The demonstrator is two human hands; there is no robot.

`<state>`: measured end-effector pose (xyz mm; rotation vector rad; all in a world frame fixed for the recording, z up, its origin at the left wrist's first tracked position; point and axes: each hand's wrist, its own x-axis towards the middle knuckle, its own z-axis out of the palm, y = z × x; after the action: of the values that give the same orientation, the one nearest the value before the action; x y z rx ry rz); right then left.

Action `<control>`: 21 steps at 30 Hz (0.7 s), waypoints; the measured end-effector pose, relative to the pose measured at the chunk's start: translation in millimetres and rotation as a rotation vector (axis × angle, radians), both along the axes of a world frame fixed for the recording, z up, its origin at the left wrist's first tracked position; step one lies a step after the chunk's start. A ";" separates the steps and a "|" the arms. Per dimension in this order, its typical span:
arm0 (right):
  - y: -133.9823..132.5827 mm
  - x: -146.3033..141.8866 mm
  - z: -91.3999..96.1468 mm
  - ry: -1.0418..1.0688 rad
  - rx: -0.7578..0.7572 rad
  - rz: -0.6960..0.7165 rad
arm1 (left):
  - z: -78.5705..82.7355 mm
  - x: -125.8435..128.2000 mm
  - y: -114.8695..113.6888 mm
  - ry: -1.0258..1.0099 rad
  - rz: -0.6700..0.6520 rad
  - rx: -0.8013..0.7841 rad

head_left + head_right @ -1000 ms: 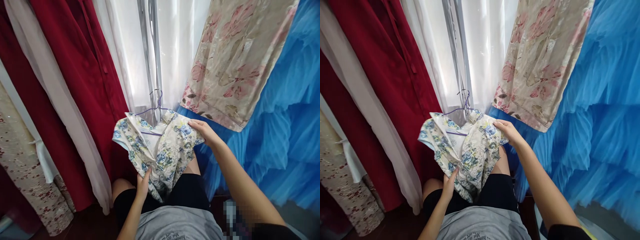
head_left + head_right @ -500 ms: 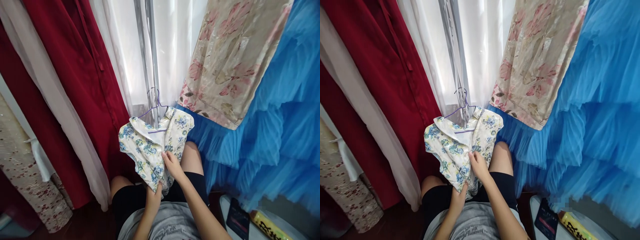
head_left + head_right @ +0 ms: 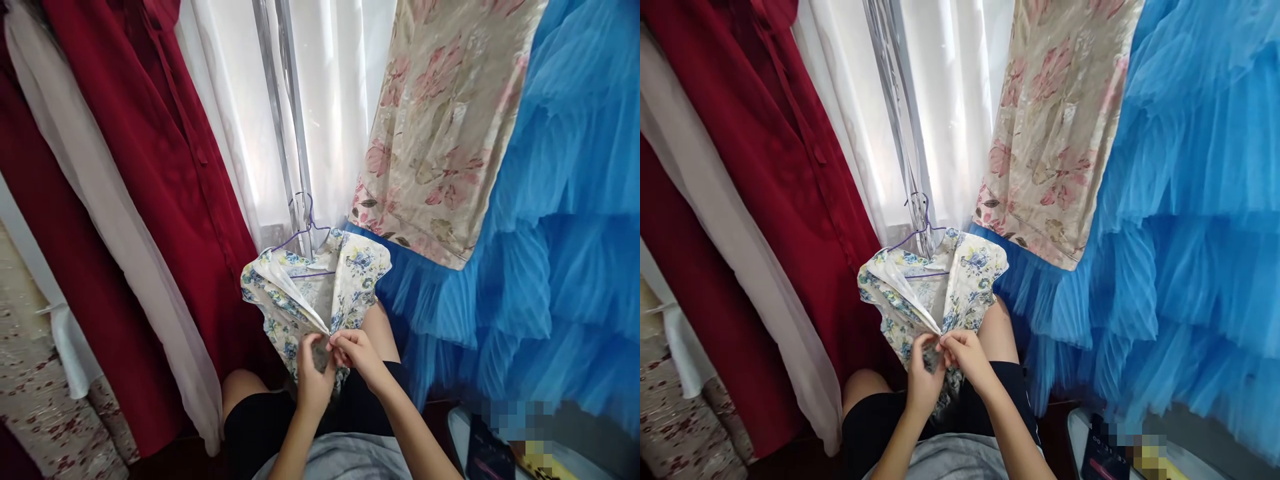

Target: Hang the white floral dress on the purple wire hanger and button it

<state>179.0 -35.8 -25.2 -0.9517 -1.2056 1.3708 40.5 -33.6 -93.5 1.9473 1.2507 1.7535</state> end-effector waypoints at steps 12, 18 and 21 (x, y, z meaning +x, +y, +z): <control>51.4 -5.2 72.3 0.287 0.071 -0.149 | 31.3 4.6 -0.8 0.529 -0.157 -0.245; 102.1 -2.8 148.9 0.319 0.049 -0.061 | 30.6 11.8 -3.9 0.665 -0.147 -0.283; 93.3 -1.3 151.0 0.253 0.163 -0.071 | 41.3 -7.8 15.7 0.547 -0.290 -0.345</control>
<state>177.8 57.5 125.8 -0.6783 -1.0633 1.2725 32.7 -17.9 -52.2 2.3151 1.2324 0.8268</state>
